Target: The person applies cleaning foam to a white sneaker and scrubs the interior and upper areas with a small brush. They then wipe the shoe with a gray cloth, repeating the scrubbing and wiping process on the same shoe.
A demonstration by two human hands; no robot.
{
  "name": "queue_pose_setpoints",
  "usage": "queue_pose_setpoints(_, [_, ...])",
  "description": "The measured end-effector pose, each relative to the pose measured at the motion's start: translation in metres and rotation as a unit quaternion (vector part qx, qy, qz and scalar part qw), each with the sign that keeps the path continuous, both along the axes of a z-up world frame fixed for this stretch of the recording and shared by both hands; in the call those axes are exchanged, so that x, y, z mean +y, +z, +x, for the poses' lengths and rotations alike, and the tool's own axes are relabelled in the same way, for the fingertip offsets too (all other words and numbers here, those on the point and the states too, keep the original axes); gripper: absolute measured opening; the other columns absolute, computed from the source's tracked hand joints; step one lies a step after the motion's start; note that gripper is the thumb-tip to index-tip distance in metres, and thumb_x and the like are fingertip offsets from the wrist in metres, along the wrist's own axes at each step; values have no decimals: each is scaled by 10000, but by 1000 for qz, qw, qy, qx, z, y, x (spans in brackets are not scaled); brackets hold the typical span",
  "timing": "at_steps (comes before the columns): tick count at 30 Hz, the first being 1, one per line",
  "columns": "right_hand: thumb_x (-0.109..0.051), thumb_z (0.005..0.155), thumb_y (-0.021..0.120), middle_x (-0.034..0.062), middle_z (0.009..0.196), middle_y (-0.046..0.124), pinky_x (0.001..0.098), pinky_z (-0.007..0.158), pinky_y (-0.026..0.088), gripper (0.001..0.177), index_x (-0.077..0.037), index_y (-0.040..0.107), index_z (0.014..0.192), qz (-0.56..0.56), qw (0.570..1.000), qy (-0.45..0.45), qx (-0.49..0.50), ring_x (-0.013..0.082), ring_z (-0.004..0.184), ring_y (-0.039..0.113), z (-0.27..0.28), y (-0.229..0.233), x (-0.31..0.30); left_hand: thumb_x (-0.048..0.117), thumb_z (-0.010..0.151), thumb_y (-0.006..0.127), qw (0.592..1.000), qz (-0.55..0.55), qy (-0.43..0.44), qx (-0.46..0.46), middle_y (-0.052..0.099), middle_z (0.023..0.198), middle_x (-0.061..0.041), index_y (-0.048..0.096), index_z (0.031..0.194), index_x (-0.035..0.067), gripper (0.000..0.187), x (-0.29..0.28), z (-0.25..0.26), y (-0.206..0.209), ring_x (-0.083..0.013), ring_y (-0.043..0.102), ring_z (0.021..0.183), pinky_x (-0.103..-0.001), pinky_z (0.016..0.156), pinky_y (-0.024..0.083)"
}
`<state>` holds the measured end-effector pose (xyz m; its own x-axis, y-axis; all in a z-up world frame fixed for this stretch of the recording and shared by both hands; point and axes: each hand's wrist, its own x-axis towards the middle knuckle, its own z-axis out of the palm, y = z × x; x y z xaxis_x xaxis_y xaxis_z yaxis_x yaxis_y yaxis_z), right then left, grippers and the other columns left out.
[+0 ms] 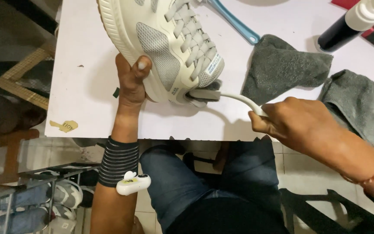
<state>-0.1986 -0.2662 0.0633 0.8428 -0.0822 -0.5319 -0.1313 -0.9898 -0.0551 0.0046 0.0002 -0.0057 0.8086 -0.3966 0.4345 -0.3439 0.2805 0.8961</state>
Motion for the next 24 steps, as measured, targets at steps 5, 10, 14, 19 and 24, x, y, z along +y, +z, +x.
queue_pose_setpoints(5, [-659, 1050, 385, -81, 495, 429, 240, 432, 308, 635, -198, 493, 627, 30, 999, -10, -28, 101, 421, 387, 10, -25, 15, 194, 933, 613, 1000, 6, -1, -7, 613, 1075, -28, 626, 1129, 16, 265, 0, -5, 4, -216, 571, 1028, -372, 908, 534])
queue_pose_setpoints(10, [-638, 1016, 457, -27, 484, 401, 318, 482, 323, 640, -152, 488, 602, 51, 997, -18, -61, 128, 442, 372, -17, -14, -1, 457, 917, 715, 999, -25, 0, 29, 654, 1181, -42, 613, 1284, 35, 568, 2, 2, 0, -269, 608, 1161, -433, 985, 535])
queue_pose_setpoints(14, [-655, 1008, 472, -30, 482, 386, 303, 469, 293, 648, -156, 478, 595, 56, 996, -63, -40, 118, 448, 338, -14, -18, 3, 537, 925, 706, 999, -31, 18, 29, 631, 1144, -24, 592, 1263, 30, 620, 2, 6, -6, -236, 599, 1136, -392, 993, 511])
queue_pose_setpoints(19, [-475, 948, 534, 133, 605, 711, 410, 647, 552, 409, -146, 753, 846, 85, 993, -63, -56, 321, 659, 725, 11, -22, 32, 321, 968, 666, 1000, -6, -10, -27, 706, 1103, -111, 600, 1360, 2, 509, 2, 24, -27, -156, 631, 965, -406, 989, 548])
queue_pose_setpoints(24, [-654, 1013, 431, -30, 485, 395, 305, 460, 317, 651, -152, 480, 601, 56, 996, -30, -60, 137, 438, 375, -19, -22, -1, 250, 931, 615, 1000, -21, 8, 17, 592, 1094, -22, 598, 1197, 26, 348, 3, 6, -6, -221, 547, 1041, -376, 894, 505])
